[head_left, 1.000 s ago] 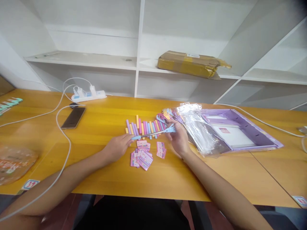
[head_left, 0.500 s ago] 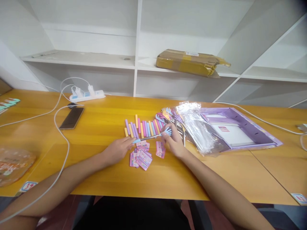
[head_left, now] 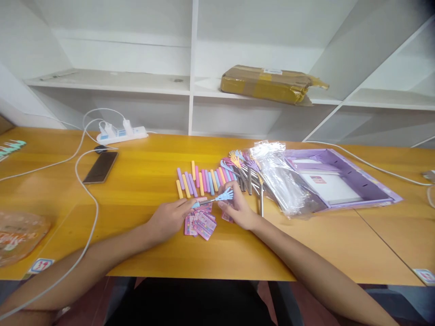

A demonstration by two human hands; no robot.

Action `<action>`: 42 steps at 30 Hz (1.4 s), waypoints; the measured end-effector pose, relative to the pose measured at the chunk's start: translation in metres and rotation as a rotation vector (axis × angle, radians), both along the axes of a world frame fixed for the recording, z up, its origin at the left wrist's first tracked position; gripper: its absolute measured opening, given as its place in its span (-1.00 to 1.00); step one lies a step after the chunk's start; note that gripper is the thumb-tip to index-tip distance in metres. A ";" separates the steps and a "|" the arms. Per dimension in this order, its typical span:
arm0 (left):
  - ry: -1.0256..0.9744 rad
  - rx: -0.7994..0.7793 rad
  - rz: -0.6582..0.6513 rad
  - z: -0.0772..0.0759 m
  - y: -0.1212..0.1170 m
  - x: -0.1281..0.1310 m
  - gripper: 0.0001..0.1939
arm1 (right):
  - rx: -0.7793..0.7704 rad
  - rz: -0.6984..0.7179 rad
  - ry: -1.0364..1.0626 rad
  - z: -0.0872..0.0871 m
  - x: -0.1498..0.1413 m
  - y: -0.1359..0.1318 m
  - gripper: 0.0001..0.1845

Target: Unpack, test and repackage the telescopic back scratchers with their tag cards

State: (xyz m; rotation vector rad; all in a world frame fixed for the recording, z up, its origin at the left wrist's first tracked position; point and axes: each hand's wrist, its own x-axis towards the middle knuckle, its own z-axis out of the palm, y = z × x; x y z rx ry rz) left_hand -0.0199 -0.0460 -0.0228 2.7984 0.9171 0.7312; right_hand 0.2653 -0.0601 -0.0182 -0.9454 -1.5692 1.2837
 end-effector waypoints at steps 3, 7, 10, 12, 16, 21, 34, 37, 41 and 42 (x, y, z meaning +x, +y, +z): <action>0.005 -0.023 -0.003 -0.002 -0.003 0.001 -0.55 | -0.011 0.017 0.007 0.001 -0.004 -0.002 -0.55; -0.004 -0.052 -0.004 0.001 -0.003 0.002 -0.55 | 0.062 0.022 -0.076 0.005 -0.003 0.000 -0.56; 0.025 -0.162 0.026 0.010 0.003 0.004 -0.59 | 0.164 -0.047 -0.365 0.010 0.006 0.007 -0.62; 0.050 -0.271 0.085 0.018 0.008 0.004 -0.61 | 0.292 -0.145 -0.636 0.012 0.014 0.014 -0.66; 0.055 -0.377 0.160 0.026 0.015 -0.001 -0.60 | 0.606 -0.209 -0.905 0.008 0.026 0.027 -0.59; 0.096 -0.341 0.110 0.022 0.019 -0.006 -0.61 | 0.856 -0.089 -1.061 0.001 0.032 0.031 -0.66; 0.253 -0.057 0.005 0.020 0.016 -0.002 -0.60 | 1.053 0.002 -1.015 0.009 0.010 0.022 -0.82; 0.259 -0.029 0.033 0.023 0.013 0.002 -0.66 | 1.084 0.046 -1.022 0.024 0.000 0.020 -0.79; 0.256 0.019 0.054 0.032 0.013 -0.005 -0.69 | 1.072 0.051 -1.106 0.046 -0.003 0.015 -0.74; 0.268 0.050 0.064 0.036 0.012 -0.011 -0.70 | 1.048 0.018 -1.102 0.051 0.002 0.013 -0.73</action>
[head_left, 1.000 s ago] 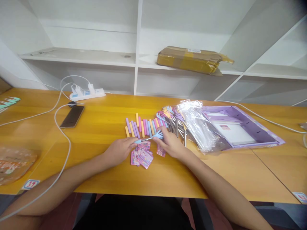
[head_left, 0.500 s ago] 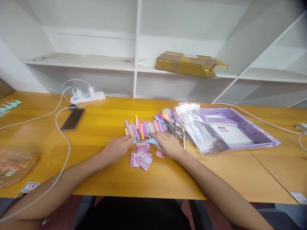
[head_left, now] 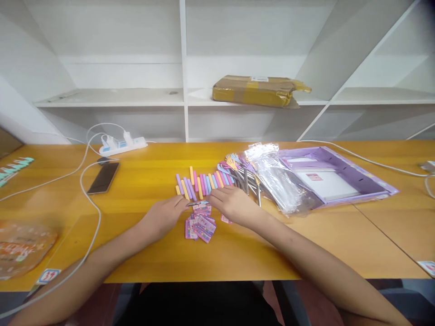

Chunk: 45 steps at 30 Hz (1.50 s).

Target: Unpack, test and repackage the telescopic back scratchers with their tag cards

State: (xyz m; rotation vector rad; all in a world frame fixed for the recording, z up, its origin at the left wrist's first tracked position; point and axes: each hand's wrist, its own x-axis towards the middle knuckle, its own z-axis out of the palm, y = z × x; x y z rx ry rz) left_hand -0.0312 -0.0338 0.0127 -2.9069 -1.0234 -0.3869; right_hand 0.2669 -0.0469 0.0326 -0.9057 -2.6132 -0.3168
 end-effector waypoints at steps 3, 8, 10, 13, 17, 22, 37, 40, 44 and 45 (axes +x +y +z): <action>0.009 0.149 0.034 0.014 -0.003 -0.033 -0.72 | -0.012 -0.125 0.122 0.009 0.033 -0.011 -0.68; -0.034 0.221 0.025 0.038 -0.012 -0.110 -0.75 | 0.155 -0.287 0.184 0.005 0.139 -0.052 -0.62; -0.057 0.232 0.069 0.042 -0.016 -0.139 -0.72 | 0.317 -0.353 0.159 0.000 0.188 -0.072 -0.59; -0.032 0.159 0.108 0.039 -0.016 -0.165 -0.74 | 0.514 -0.447 0.097 -0.012 0.247 -0.093 -0.62; 0.021 0.016 0.138 0.030 -0.010 -0.160 -0.65 | 0.404 -0.620 0.062 -0.034 0.278 -0.104 -0.63; 0.105 -0.103 0.238 0.026 -0.004 -0.136 -0.51 | 0.051 -1.000 0.202 -0.052 0.281 -0.100 -0.61; 0.085 -0.090 0.216 0.028 -0.017 -0.136 -0.58 | -0.317 -1.361 0.377 -0.033 0.259 -0.092 -0.87; 0.060 -0.069 0.197 0.023 -0.019 -0.139 -0.55 | -0.363 -1.348 0.373 -0.033 0.259 -0.092 -0.86; 0.050 -0.032 0.177 0.023 -0.014 -0.140 -0.49 | -0.331 -1.327 0.312 -0.037 0.258 -0.088 -0.85; 0.052 -0.022 0.175 0.024 -0.013 -0.139 -0.49 | -0.301 -1.311 0.284 -0.039 0.257 -0.086 -0.83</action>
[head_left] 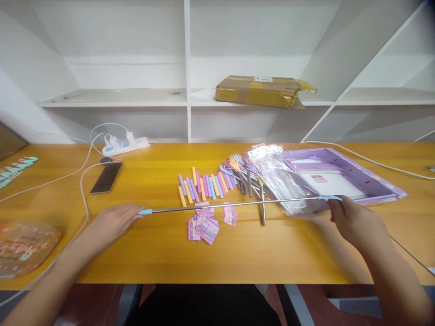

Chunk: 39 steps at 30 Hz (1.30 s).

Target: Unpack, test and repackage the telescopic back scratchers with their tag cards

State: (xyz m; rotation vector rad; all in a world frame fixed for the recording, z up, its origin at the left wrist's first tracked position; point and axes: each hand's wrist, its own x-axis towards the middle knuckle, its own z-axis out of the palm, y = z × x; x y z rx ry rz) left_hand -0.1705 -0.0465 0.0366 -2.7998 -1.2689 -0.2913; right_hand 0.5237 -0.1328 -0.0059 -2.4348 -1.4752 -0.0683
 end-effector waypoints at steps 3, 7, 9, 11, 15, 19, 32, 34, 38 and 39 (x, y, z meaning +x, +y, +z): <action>-0.010 0.014 -0.033 0.001 0.005 0.007 -0.53 | 0.038 0.109 -0.122 -0.006 -0.009 0.009 -0.75; -0.043 0.059 -0.099 -0.003 0.009 0.044 -0.60 | 0.144 0.367 -0.298 -0.006 -0.059 0.030 -0.75; -0.049 0.109 -0.127 -0.005 0.009 0.075 -0.63 | 0.219 0.535 -0.379 -0.003 -0.103 0.042 -0.76; -0.042 0.154 -0.188 -0.008 0.007 0.106 -0.64 | 0.271 0.695 -0.448 -0.001 -0.155 0.050 -0.76; 0.021 0.166 -0.230 -0.019 0.002 0.137 -0.65 | 0.294 0.939 -0.532 -0.008 -0.235 0.052 -0.80; 0.040 0.047 -0.240 -0.033 0.005 0.127 -0.63 | 0.398 1.091 -0.429 -0.024 -0.251 0.053 -0.74; -0.103 -0.171 -0.251 -0.041 0.012 0.123 -0.55 | 0.351 1.271 -0.003 -0.020 -0.243 0.061 -0.82; -0.102 -0.180 -0.249 -0.042 0.012 0.124 -0.55 | 0.350 1.270 0.016 -0.021 -0.243 0.061 -0.78; -0.095 -0.163 -0.222 -0.039 0.019 0.124 -0.60 | 0.358 1.220 0.030 -0.014 -0.244 0.060 -0.72; -0.086 -0.152 -0.213 -0.037 0.022 0.123 -0.62 | 0.357 1.200 0.014 -0.009 -0.245 0.058 -0.72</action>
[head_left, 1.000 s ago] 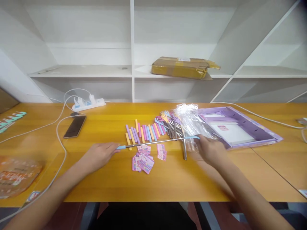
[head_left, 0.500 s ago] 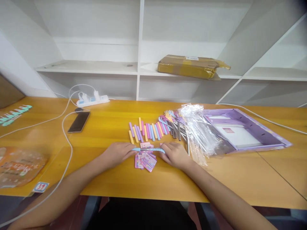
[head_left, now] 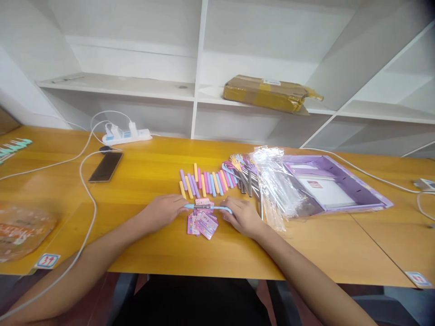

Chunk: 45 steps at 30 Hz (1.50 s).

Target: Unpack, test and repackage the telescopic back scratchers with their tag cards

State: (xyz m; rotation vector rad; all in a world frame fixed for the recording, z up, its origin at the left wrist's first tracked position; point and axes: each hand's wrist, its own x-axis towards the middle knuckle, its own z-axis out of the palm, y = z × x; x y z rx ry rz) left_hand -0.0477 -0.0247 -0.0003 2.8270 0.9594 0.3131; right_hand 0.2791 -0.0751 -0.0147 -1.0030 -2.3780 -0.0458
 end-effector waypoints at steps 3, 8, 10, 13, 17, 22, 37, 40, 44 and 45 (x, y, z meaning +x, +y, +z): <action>0.055 0.038 0.024 0.011 0.010 -0.006 -0.66 | 0.041 -0.060 -0.088 0.022 0.001 -0.006 -0.72; 0.120 0.142 0.124 0.045 0.025 -0.047 -0.62 | 0.092 -0.163 -0.184 0.060 0.056 -0.012 -0.70; 0.115 0.143 0.141 0.056 0.029 -0.081 -0.60 | 0.017 -0.243 -0.163 0.065 0.103 -0.021 -0.69; 0.078 0.256 0.247 0.060 0.033 -0.139 -0.54 | 0.008 -0.595 0.000 0.065 0.175 -0.047 -0.72; 0.018 0.185 0.338 0.048 0.021 -0.176 -0.55 | 0.012 -0.820 0.147 0.063 0.209 -0.079 -0.76; -0.016 0.116 0.276 0.047 -0.007 -0.131 -0.55 | -0.144 -0.412 0.112 0.068 0.125 -0.076 -0.61; 0.131 0.097 0.087 0.049 -0.017 -0.050 -0.48 | 0.067 -0.091 0.080 0.046 0.059 -0.058 -0.84; 0.175 0.136 0.068 0.050 -0.009 -0.038 -0.48 | 0.085 -0.138 0.047 0.044 0.074 -0.062 -0.85; 0.222 0.174 0.062 0.054 0.016 -0.062 -0.42 | -0.006 -0.459 0.072 0.045 0.133 -0.073 -0.81; 0.215 0.182 0.066 0.055 0.022 -0.077 -0.39 | -0.031 -0.605 0.093 0.045 0.154 -0.079 -0.78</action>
